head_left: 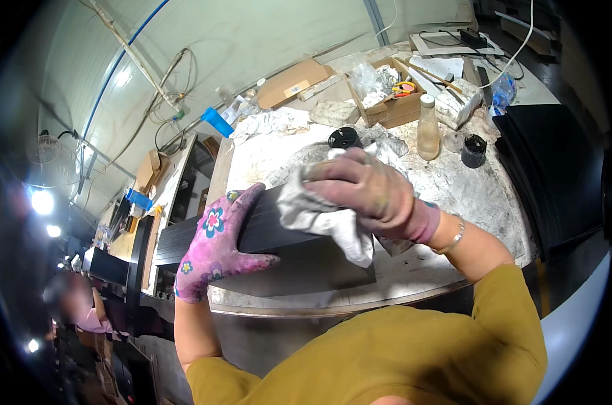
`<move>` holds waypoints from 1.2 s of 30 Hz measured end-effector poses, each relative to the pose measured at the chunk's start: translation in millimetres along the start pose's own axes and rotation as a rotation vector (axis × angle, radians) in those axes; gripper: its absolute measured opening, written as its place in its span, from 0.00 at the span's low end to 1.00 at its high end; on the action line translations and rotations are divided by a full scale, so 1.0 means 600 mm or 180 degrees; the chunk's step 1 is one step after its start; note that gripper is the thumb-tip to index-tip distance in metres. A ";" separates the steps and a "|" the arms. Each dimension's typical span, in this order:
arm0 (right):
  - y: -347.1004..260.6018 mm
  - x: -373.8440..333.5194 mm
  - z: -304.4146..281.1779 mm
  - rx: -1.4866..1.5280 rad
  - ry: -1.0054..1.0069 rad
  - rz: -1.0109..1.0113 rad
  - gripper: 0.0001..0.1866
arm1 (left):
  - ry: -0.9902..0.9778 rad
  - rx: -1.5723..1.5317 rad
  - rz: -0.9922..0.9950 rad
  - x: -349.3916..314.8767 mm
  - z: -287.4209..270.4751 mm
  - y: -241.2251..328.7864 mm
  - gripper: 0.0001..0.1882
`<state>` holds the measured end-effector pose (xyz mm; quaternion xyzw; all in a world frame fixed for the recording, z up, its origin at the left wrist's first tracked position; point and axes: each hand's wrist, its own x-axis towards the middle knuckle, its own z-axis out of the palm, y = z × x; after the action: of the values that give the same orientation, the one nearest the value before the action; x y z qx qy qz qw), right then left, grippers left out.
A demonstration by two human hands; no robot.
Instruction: The person wipes a black ribbed plastic panel with a cloth, repeatedly turning it over to clean different sides and edges. The panel is handled one at a time on a workbench, and the cloth is used to wipe the surfaces thoroughly.
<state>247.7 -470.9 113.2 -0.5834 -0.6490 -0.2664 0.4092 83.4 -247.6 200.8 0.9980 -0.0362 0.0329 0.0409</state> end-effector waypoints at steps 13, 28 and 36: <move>0.016 -0.027 0.043 0.0264 0.0994 0.0348 0.18 | -0.0018 -0.0018 -0.0136 0.004 -0.004 0.008 0.52; 0.023 -0.149 0.051 0.0516 0.0538 0.0819 0.18 | -0.0024 -0.0035 -0.0078 0.019 0.002 0.010 0.54; -0.003 -0.058 0.057 0.0526 0.1392 0.0349 0.19 | -0.0033 -0.0090 -0.0074 0.023 0.002 -0.005 0.55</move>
<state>237.8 -461.8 66.1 -0.5107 -0.5319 -0.3097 0.6003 97.4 -245.7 200.2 0.9978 -0.0254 0.0267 0.0553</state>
